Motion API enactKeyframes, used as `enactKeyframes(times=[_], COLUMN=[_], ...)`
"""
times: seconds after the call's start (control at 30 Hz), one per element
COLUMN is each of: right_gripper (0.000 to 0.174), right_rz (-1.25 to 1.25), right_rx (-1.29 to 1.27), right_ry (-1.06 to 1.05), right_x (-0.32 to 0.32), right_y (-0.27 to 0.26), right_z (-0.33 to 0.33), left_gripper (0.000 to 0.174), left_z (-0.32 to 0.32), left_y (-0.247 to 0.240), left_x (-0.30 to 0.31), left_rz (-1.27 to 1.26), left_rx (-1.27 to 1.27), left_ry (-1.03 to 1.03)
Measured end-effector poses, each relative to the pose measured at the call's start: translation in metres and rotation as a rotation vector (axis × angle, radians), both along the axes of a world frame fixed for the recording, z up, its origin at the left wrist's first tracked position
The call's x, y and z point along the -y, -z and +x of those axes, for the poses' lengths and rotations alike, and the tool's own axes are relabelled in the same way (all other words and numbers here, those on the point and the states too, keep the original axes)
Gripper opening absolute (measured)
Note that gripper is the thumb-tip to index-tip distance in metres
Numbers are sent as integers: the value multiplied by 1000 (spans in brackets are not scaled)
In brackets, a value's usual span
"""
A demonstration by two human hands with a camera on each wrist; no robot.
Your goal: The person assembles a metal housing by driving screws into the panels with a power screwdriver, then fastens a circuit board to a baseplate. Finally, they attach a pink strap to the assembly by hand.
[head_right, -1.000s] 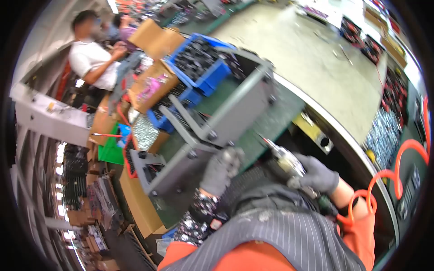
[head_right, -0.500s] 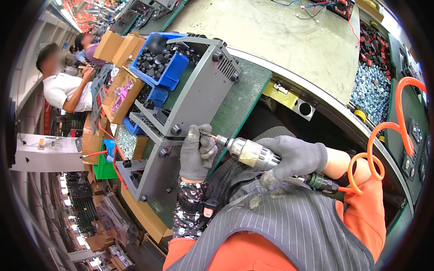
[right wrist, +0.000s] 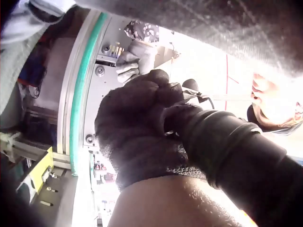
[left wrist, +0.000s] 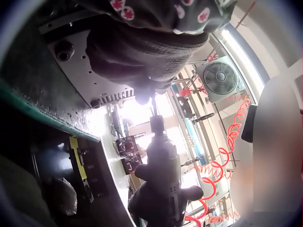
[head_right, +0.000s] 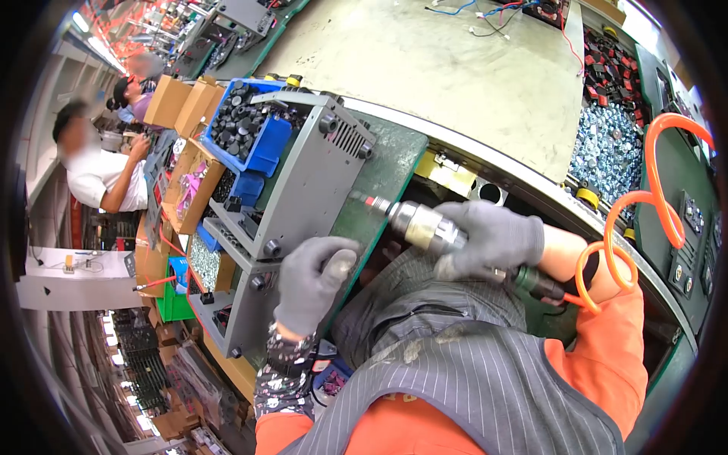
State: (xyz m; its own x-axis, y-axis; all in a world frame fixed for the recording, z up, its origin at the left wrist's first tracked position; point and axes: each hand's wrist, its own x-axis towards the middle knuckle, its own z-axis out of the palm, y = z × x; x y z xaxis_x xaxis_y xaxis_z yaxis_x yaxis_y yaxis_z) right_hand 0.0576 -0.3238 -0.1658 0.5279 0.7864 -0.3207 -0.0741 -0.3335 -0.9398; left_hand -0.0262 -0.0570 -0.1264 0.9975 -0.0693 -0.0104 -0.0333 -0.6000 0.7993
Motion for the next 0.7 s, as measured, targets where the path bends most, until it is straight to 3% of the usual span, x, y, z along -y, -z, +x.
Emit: enactKeyframes(times=[0.07,0.13,0.2,0.27,0.37,0.4,0.47,0.6,0.7], right_gripper=[57,58,59,60,61,61,60,60,61], right_rz=[-90,-232,-213,-268,-279,-275,-272,-299,-311], right_rx=[159,291,356,353,367,377,368,386,417], right_ry=[82,107,140,106,89,78,86,77,59], right_x=[4,3,3,1,-4,-5,-6,-9,-10], right_y=[13,8,21,23,29,30,31,28,26], right_z=[21,40,51,58,63,63,64,66,68], left_gripper=[32,33,38,44,48,48,40,32,29], left_z=[4,10,31,50,68,72,78,81,83], left_y=[-25,-56,-76,-76,-66,-62,-52,-44,-43], left_x=[2,2,-9,-22,-35,-38,-44,-58,-61], left_rz=[405,490,806,825,1046,1049,754,492,524], left_rx=[336,259,317,313,99,101,-306,-351,-286], left_ry=[36,-96,-66,-53,55,59,37,79,174])
